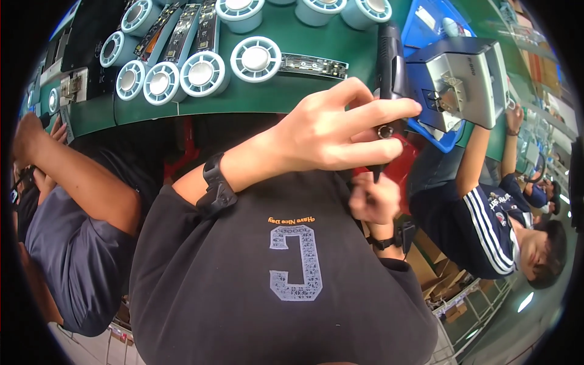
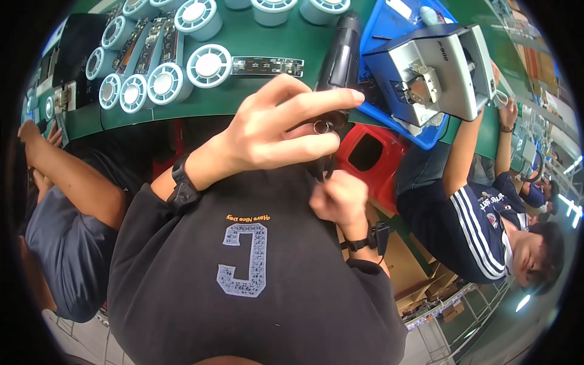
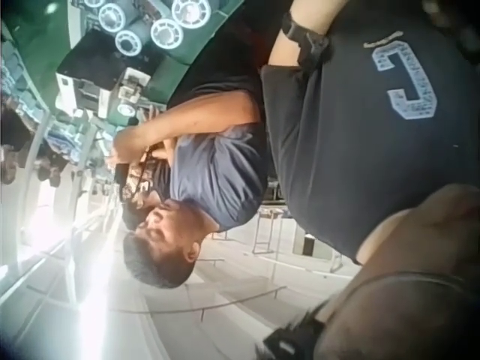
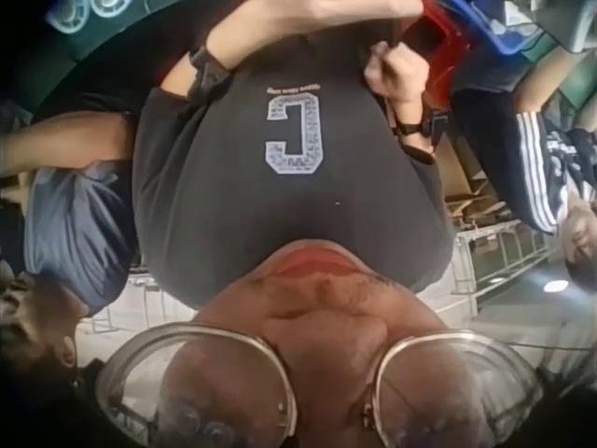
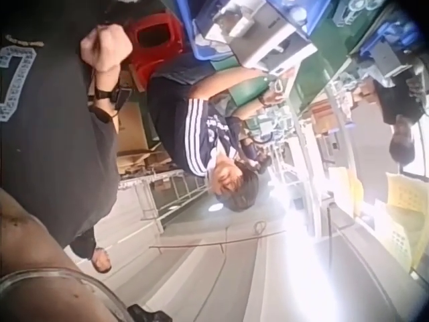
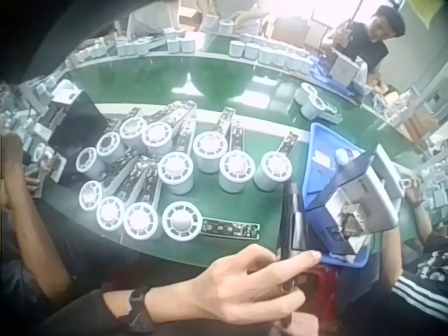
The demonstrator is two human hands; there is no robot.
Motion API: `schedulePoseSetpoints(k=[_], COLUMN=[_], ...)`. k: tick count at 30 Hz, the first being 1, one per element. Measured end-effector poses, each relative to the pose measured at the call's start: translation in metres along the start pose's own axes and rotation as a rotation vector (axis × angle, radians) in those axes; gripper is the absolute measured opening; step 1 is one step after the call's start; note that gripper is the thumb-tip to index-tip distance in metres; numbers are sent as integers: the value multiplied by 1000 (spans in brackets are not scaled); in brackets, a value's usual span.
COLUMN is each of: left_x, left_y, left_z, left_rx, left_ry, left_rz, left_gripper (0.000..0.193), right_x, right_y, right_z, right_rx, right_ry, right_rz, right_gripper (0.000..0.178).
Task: The person assembles electronic devices by using a power screwdriver to fasten screws into circuit boards and fan components. They pause to refill a screw dispenser from a plastic bag before continuing to secure batteries and boards into the housings.
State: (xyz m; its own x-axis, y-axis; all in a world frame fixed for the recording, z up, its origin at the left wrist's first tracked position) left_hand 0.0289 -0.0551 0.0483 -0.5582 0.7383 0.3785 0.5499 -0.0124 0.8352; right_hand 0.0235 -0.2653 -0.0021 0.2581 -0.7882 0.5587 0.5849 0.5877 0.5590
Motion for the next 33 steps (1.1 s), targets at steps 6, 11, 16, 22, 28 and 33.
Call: schedulePoseSetpoints(k=[6, 11, 16, 22, 28, 33], left_x=[34, 33, 17, 31, 53, 81], left_y=[36, 58, 78, 73, 50, 10], left_z=[-14, -6, -23, -63, -11, 37], left_rx=[25, 144, -4, -130, 207, 213], left_ry=[-125, -274, -219, -341, -420, 325], left_rz=[-34, -84, -147, 12, -1, 262], left_gripper=[24, 25, 24, 18, 35, 49], right_x=[22, -3, -44, -15, -13, 4], right_y=[2, 20, 59, 124, 140, 145], right_z=[-13, 56, 25, 2, -11, -20], right_rx=[-314, 147, -413, -249, -137, -203], right_ry=[-28, 121, 399, 818, 970, 775], right_rz=[-466, 260, -53, -482, -270, -230], right_gripper=[15, 13, 46, 44, 39, 36])
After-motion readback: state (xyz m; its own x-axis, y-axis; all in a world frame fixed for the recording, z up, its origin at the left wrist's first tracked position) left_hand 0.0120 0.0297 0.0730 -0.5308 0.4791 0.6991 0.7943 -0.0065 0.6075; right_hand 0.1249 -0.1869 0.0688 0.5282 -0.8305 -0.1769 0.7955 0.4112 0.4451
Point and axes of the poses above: each hand's wrist, its own y-axis towards the middle knuckle, its own x-axis out of the back of the hand, z = x × y, the point moved 6 cm from there along y, towards the middle knuckle, and after that the axes turned 1 degree about x, right-handed, at the moved point
